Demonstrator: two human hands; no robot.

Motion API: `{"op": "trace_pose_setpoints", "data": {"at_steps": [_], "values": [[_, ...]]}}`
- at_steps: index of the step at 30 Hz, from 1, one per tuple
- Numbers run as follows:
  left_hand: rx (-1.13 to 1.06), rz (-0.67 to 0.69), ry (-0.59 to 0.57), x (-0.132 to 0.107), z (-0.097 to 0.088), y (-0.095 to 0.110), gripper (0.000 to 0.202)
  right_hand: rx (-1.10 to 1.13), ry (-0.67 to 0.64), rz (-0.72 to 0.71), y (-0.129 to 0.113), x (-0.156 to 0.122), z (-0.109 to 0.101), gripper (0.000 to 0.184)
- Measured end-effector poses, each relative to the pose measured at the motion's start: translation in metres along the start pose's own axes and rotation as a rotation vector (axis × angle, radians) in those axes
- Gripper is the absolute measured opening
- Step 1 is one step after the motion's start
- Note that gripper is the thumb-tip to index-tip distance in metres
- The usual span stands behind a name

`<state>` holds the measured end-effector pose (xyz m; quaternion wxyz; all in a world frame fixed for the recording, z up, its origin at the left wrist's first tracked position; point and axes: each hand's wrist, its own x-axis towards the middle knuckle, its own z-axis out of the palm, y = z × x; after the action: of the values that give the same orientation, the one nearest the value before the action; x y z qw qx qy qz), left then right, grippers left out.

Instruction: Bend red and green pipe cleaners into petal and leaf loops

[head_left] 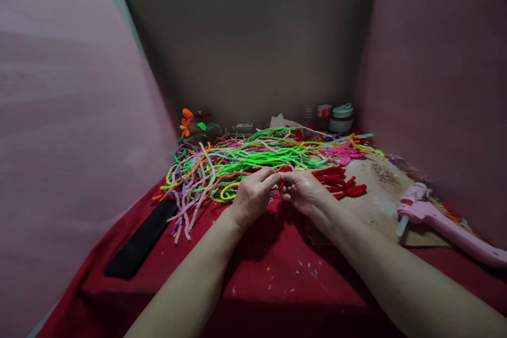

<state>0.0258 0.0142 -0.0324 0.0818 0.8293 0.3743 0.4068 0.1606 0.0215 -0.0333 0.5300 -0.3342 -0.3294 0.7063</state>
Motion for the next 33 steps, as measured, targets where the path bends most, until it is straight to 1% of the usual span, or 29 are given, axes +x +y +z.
{"op": "trace_pose_setpoints", "data": {"at_steps": [1, 2, 3, 5, 6, 8, 11, 12, 14, 16, 18, 20, 22, 24, 25, 26, 27, 28, 30, 33], "values": [[0.008, 0.014, -0.009, 0.0, -0.001, 0.001, 0.021, 0.001, 0.0, -0.004, 0.0, 0.0, 0.0, 0.017], [-0.027, -0.018, -0.006, 0.002, -0.003, 0.002, 0.019, -0.01, 0.002, -0.021, 0.0, 0.0, -0.001, 0.018], [-0.101, -0.092, 0.002, 0.003, -0.004, 0.004, 0.016, -0.035, 0.002, -0.05, 0.001, 0.0, -0.001, 0.018], [-0.32, -0.31, 0.023, 0.007, -0.008, 0.009, 0.011, -0.13, -0.012, -0.132, 0.001, 0.0, -0.001, 0.019], [-0.436, -0.415, 0.017, 0.009, -0.011, 0.012, 0.013, -0.194, -0.017, -0.183, 0.001, -0.001, 0.0, 0.019], [-0.617, -0.552, -0.052, 0.011, -0.015, 0.014, 0.02, -0.342, -0.019, -0.291, 0.001, -0.002, 0.0, 0.018], [-0.744, -0.638, -0.185, 0.011, -0.017, 0.013, 0.026, -0.543, 0.008, -0.418, 0.001, -0.001, 0.0, 0.016], [-0.759, -0.659, -0.206, 0.01, -0.017, 0.012, 0.025, -0.592, 0.015, -0.446, 0.002, -0.001, 0.0, 0.016], [-0.751, -0.689, -0.203, 0.01, -0.016, 0.011, 0.023, -0.67, 0.027, -0.485, 0.003, 0.0, -0.001, 0.016], [-0.709, -0.687, -0.191, 0.01, -0.015, 0.01, 0.021, -0.726, 0.042, -0.515, 0.004, 0.001, -0.002, 0.017], [-0.624, -0.654, -0.193, 0.01, -0.013, 0.01, 0.021, -0.74, 0.055, -0.528, 0.004, 0.001, -0.002, 0.016], [-0.414, -0.553, -0.192, 0.01, -0.012, 0.01, 0.019, -0.694, 0.071, -0.497, 0.004, 0.001, -0.002, 0.015], [-0.036, -0.381, -0.166, 0.008, -0.009, 0.011, 0.016, -0.567, 0.083, -0.383, 0.003, 0.002, -0.002, 0.017], [0.372, -0.167, -0.141, 0.005, -0.004, 0.012, 0.016, -0.343, 0.095, -0.199, 0.002, 0.002, -0.002, 0.021], [0.528, -0.07, -0.135, 0.003, -0.002, 0.012, 0.017, -0.229, 0.103, -0.113, 0.002, 0.003, -0.001, 0.022], [0.634, 0.005, -0.131, 0.002, 0.001, 0.012, 0.019, -0.135, 0.112, -0.049, 0.001, 0.003, -0.001, 0.022], [0.691, 0.046, -0.121, 0.0, 0.005, 0.012, 0.02, -0.071, 0.124, -0.012, 0.001, 0.003, -0.001, 0.02], [0.707, 0.044, -0.107, -0.001, 0.008, 0.012, 0.02, -0.039, 0.135, 0.001, 0.001, 0.003, -0.001, 0.019], [0.617, -0.067, -0.059, -0.002, 0.013, 0.011, 0.019, -0.031, 0.138, -0.025, 0.001, 0.002, 0.0, 0.018], [0.238, -0.257, -0.041, -0.001, 0.014, 0.009, 0.018, -0.029, 0.106, -0.112, 0.004, 0.002, -0.002, 0.017]]}}
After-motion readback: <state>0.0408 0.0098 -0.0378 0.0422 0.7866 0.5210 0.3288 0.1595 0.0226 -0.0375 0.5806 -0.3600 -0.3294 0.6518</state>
